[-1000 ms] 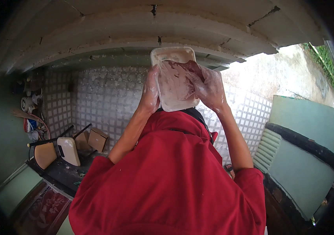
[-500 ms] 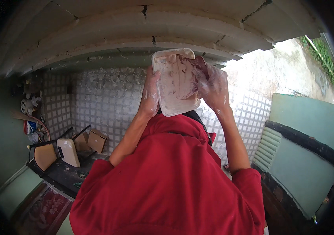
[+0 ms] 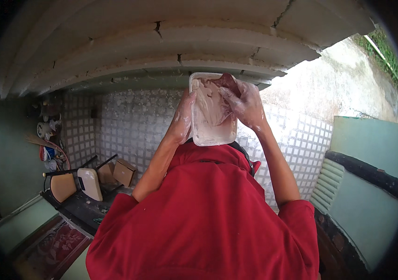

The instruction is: Applying plaster or putty to a wall surface using a putty knife/spatula.

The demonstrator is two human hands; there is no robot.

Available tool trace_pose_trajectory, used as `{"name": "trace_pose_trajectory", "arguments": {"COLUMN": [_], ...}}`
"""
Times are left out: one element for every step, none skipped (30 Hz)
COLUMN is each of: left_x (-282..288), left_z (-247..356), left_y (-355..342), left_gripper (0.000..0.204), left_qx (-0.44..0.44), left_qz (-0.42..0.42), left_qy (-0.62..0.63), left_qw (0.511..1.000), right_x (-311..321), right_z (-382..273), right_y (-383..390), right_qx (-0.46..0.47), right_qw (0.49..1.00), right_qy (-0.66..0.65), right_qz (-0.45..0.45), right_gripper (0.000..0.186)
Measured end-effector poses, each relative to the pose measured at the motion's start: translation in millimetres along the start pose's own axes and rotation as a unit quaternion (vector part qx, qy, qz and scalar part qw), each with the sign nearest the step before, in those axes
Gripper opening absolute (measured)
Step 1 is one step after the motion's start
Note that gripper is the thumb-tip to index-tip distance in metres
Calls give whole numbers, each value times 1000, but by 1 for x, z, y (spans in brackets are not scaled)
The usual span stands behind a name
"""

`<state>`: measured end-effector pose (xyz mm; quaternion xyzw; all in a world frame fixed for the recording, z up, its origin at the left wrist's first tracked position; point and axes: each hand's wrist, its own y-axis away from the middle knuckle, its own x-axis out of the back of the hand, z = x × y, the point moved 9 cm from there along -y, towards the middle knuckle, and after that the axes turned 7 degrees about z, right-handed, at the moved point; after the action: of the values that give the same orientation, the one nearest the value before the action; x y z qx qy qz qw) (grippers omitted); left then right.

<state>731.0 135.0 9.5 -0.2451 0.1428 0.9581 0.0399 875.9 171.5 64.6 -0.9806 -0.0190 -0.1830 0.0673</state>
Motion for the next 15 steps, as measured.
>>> {"name": "trace_pose_trajectory", "arguments": {"left_x": [0,0,-1,-1,0,0,1,4,10,9,9,5,-2,-2,1], "left_z": [-2,-3,-3,-2,0,6,10,13,16,20,20,20,20,11,6], "left_y": [-1,-2,-1,-1,-1,-1,0,1,0,1,2,3,2,0,-4], "left_gripper": [43,43,43,43,43,43,45,47,55,55,58,62,67,68,69], "left_qx": [7,15,12,26,39,35,56,77,72,69,96,121,129,147,128], "left_qz": [8,16,17,29,42,42,70,98,124,122,125,127,145,136,137], "left_qy": [12,23,18,22,27,21,38,56,48,44,58,72,71,104,129], "left_qw": [1000,999,1000,999,998,998,995,991,988,989,986,982,978,974,974], "right_x": [-2,0,-2,-6,-5,-1,3,6,7,10,10,11,14,17,17], "right_z": [7,7,15,21,21,21,24,26,23,24,22,19,20,19,21], "right_y": [-2,-2,3,7,8,6,7,7,5,6,5,5,8,7,7], "right_qx": [-30,-27,-97,-164,-177,-173,-196,-219,-219,-214,-213,-208,-212,-196,-192], "right_qw": [998,998,987,967,957,956,943,927,916,916,894,870,842,841,836], "right_qy": [-46,-50,-120,-189,-224,-229,-264,-300,-331,-334,-391,-444,-493,-504,-514], "right_qz": [-19,-18,-37,-56,-58,-58,-55,-54,-58,-56,-50,-45,-49,-23,-29], "right_gripper": [23,23,24,24,21,21,20,19,19,19,21,23,29,35,38]}}
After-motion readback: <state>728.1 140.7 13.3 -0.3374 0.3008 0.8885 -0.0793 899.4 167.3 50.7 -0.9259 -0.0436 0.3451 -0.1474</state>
